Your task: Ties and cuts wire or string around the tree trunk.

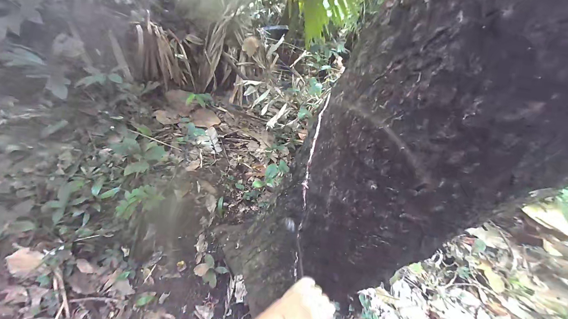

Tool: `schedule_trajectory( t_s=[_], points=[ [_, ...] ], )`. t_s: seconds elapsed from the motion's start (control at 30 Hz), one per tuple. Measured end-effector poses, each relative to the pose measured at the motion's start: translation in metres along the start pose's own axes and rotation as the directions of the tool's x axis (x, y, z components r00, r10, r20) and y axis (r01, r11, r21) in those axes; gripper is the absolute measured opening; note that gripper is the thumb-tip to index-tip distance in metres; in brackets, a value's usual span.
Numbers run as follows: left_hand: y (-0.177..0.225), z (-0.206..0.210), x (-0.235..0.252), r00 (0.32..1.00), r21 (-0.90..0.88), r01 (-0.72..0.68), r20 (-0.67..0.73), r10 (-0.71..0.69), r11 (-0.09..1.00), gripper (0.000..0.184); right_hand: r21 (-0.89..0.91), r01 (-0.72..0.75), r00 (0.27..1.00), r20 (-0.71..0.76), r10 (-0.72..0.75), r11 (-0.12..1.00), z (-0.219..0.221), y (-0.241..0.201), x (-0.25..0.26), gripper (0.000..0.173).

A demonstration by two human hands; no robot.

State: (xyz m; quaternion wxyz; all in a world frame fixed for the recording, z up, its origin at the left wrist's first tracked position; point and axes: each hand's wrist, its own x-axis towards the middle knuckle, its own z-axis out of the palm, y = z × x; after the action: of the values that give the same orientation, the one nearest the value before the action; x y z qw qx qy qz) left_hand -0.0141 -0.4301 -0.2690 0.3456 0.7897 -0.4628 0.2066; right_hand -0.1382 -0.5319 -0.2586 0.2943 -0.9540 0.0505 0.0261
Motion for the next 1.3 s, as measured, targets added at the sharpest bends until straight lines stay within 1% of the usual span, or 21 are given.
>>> schedule_trajectory(
  t_s=[0.03,0.07,0.1,0.17,0.23,0.3,0.4,0.47,0.53,0.63,0.67,0.83,0.93,0.97,1.0,1.03,1.07,1.13,1.17,1.23,1.3],
  points=[
    [-0.014,-0.008,0.022,0.997,0.057,-0.046,-0.061,0.049,0.997,0.050,-0.011,0.035,0.996,-0.076,-0.036,0.999,-0.009,-0.012,0.021,0.032],
    [-0.029,-0.016,0.042,0.991,0.096,-0.089,-0.087,0.098,0.991,0.052,-0.010,0.058,0.987,-0.150,-0.059,0.998,-0.011,-0.021,0.042,0.031],
    [-0.045,-0.023,0.059,0.988,0.110,-0.124,-0.076,0.132,0.986,0.052,-0.009,0.084,0.971,-0.224,-0.084,0.996,-0.009,-0.025,0.064,0.029],
    [-0.067,-0.029,0.079,0.985,0.117,-0.159,-0.050,0.166,0.980,0.051,0.006,0.125,0.949,-0.294,-0.117,0.992,-0.006,-0.026,0.095,0.029],
    [-0.082,-0.027,0.085,0.975,0.144,-0.184,-0.100,0.199,0.972,0.052,0.010,0.155,0.940,-0.310,-0.144,0.988,-0.003,-0.024,0.112,0.028],
    [-0.084,-0.018,0.079,0.963,0.168,-0.198,-0.152,0.224,0.966,0.054,0.003,0.137,0.948,-0.290,-0.130,0.991,0.002,-0.022,0.110,0.029],
    [-0.073,-0.008,0.067,0.957,0.166,-0.218,-0.157,0.244,0.962,0.056,0.014,0.073,0.967,-0.245,-0.068,0.997,0.006,-0.017,0.094,0.028],
    [-0.076,-0.008,0.069,0.949,0.177,-0.230,-0.175,0.261,0.957,0.056,0.013,0.103,0.956,-0.276,-0.095,0.995,0.009,-0.016,0.097,0.028],
    [-0.083,-0.002,0.070,0.937,0.192,-0.232,-0.221,0.272,0.954,0.059,-0.008,0.123,0.949,-0.290,-0.120,0.992,0.013,-0.010,0.107,0.028],
    [-0.081,0.016,0.061,0.928,0.244,-0.208,-0.256,0.270,0.947,0.064,-0.040,0.034,0.986,-0.164,-0.040,0.999,0.017,0.003,0.109,0.029],
    [-0.080,0.020,0.060,0.925,0.251,-0.211,-0.262,0.276,0.945,0.064,-0.047,0.030,0.989,-0.145,-0.037,0.998,0.018,0.008,0.110,0.029],
    [-0.087,0.034,0.066,0.902,0.289,-0.199,-0.320,0.290,0.936,0.064,-0.060,0.133,0.972,-0.186,-0.142,0.989,0.019,0.026,0.124,0.030],
    [-0.084,0.060,0.053,0.899,0.354,-0.189,-0.314,0.306,0.916,0.064,-0.083,0.107,0.984,-0.132,-0.118,0.991,0.032,0.052,0.125,0.029],
    [-0.082,0.069,0.046,0.897,0.352,-0.197,-0.311,0.313,0.915,0.064,-0.079,0.122,0.981,-0.139,-0.132,0.989,0.039,0.063,0.122,0.028],
    [-0.080,0.075,0.042,0.893,0.346,-0.205,-0.318,0.320,0.916,0.064,-0.069,0.160,0.972,-0.165,-0.170,0.985,0.043,0.073,0.119,0.027],
    [-0.081,0.077,0.042,0.884,0.339,-0.214,-0.332,0.329,0.916,0.066,-0.074,0.229,0.944,-0.226,-0.240,0.971,0.047,0.080,0.119,0.027],
    [-0.084,0.075,0.045,0.873,0.334,-0.225,-0.347,0.341,0.915,0.069,-0.087,0.306,0.900,-0.299,-0.318,0.948,0.049,0.083,0.124,0.028],
    [-0.093,0.061,0.057,0.862,0.315,-0.248,-0.360,0.357,0.916,0.072,-0.105,0.410,0.819,-0.395,-0.417,0.906,0.048,0.078,0.139,0.030],
    [-0.099,0.055,0.062,0.858,0.301,-0.265,-0.360,0.366,0.916,0.073,-0.108,0.436,0.798,-0.412,-0.440,0.893,0.045,0.072,0.144,0.032],
    [-0.106,0.052,0.068,0.856,0.278,-0.301,-0.344,0.387,0.912,0.075,-0.120,0.449,0.789,-0.411,-0.456,0.885,0.042,0.068,0.150,0.035],
    [-0.105,0.062,0.062,0.855,0.271,-0.329,-0.320,0.407,0.905,0.073,-0.149,0.437,0.785,-0.419,-0.457,0.887,0.048,0.077,0.145,0.034]
  ],
)
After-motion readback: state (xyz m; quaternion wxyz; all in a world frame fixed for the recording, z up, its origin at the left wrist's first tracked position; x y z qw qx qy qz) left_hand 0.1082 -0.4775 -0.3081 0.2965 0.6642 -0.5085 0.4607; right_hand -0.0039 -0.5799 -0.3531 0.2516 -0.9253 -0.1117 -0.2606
